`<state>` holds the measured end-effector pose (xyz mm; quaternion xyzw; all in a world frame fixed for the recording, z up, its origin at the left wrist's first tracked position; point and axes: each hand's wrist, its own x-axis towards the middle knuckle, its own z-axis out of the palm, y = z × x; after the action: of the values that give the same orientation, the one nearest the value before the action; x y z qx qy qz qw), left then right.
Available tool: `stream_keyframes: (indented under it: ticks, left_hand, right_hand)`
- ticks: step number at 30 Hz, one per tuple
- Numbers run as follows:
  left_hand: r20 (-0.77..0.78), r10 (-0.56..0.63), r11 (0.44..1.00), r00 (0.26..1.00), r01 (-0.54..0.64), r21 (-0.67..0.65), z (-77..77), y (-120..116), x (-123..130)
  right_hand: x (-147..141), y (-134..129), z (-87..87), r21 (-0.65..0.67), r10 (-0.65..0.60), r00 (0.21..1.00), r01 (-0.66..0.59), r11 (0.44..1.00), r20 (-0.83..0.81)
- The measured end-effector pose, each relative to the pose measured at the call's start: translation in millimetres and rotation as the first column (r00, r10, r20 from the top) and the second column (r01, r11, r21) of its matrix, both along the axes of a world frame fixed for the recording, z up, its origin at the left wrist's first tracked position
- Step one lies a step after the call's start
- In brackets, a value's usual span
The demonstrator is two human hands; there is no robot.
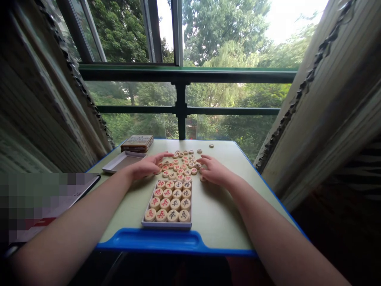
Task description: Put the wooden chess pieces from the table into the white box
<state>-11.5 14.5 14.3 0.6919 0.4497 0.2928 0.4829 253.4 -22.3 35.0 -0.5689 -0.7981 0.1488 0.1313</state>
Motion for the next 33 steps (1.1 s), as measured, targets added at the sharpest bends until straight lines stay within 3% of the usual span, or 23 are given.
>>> stream_keyframes:
  ticks: [3, 9, 13, 14, 16, 19, 23, 33]
  left_hand:
    - [-0.103, -0.034, 0.998, 0.994, 0.04, 0.049, -0.2, -0.7, 0.5]
    - [-0.132, -0.01, 0.989, 0.991, 0.029, 0.145, -8.3, 3.9, 4.1]
    - [-0.103, 0.025, 0.987, 0.994, -0.009, 0.161, -9.3, 6.9, 4.1]
    - [-0.078, 0.026, 0.99, 0.997, -0.015, 0.139, -7.9, 6.8, 3.9]
    - [-0.034, 0.021, 0.997, 0.999, -0.018, 0.071, -3.8, 5.0, 3.8]
    - [-0.027, 0.019, 1.0, 0.999, -0.019, 0.0, 2.8, 0.3, 5.0]
    - [-0.076, 0.025, 0.997, 0.997, -0.019, 0.08, 5.5, -4.4, 8.5]
    - [-0.121, 0.078, 0.968, 0.99, -0.046, 0.248, -3.4, 1.6, 10.9]
  right_hand:
    - [-1.9, 0.3, -5.0, 0.032, 0.01, 1.0, -0.009, 0.999, -0.018]
    - [-11.2, 1.7, -19.3, 0.139, 0.067, 0.996, -0.059, 0.988, -0.054]
    - [-10.2, -2.8, -7.6, 0.277, 0.089, 0.991, -0.058, 0.959, -0.098]
    - [-9.0, -5.4, -2.0, 0.263, 0.123, 0.987, -0.091, 0.96, -0.107]
    - [-7.1, -12.3, 9.6, 0.078, 0.189, 0.968, -0.179, 0.981, -0.162]
    - [-8.8, -26.8, 21.8, -0.078, 0.248, 0.951, -0.265, 0.961, -0.184]
    - [-19.2, -48.0, 26.0, -0.184, 0.402, 0.915, -0.402, 0.897, -0.036]
    - [-29.5, -57.4, 22.3, -0.178, 0.418, 0.908, -0.41, 0.895, 0.013]
